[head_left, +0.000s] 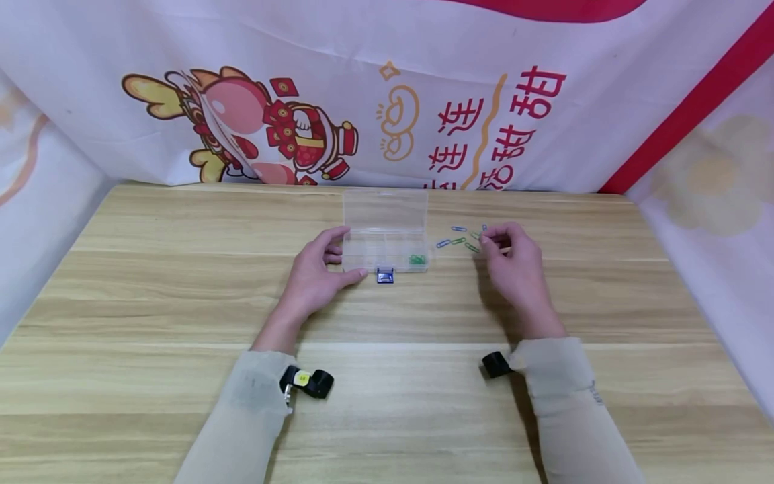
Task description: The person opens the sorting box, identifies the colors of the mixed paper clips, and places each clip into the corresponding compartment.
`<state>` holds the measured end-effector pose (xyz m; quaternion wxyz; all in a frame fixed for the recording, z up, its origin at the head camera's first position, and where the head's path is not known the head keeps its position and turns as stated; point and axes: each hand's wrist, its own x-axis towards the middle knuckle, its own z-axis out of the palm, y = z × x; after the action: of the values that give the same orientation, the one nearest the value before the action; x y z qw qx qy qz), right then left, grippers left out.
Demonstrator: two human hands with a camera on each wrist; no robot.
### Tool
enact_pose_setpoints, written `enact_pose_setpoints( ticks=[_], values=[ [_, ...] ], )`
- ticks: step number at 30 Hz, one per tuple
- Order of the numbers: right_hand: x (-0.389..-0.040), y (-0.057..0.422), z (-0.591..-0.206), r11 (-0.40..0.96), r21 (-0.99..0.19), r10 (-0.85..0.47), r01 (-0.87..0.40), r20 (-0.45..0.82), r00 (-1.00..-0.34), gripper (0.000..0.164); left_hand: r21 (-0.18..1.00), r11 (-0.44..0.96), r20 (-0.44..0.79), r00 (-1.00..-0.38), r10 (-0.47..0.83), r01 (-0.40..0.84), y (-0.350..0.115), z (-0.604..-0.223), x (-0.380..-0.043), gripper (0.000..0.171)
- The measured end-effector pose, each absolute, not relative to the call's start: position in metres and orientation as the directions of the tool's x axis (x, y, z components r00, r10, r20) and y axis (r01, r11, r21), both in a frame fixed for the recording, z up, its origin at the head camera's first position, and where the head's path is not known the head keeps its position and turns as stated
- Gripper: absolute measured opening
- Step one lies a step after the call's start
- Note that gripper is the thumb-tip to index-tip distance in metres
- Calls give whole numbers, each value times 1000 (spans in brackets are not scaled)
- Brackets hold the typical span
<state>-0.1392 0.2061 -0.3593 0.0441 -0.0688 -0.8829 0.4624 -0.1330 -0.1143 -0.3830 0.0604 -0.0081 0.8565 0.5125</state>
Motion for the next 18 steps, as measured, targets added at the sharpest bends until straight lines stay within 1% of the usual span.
enact_pose_setpoints(
  ticks=[8, 12, 18],
  values=[
    [-135, 170, -365, 554, -832, 30, 24, -9, -1000, 16, 877, 473, -112, -993, 47, -77, -115, -384, -133, 81],
    [-132, 157, -369, 551, -834, 6, 21, -21, -1000, 14, 878, 474, -110, -993, 51, -73, -115, -384, -133, 81],
    [-130, 147, -371, 552, -834, -8, -3, -2, -1000, 13, 877, 475, -108, -993, 50, -71, -115, -384, -133, 81]
  ],
)
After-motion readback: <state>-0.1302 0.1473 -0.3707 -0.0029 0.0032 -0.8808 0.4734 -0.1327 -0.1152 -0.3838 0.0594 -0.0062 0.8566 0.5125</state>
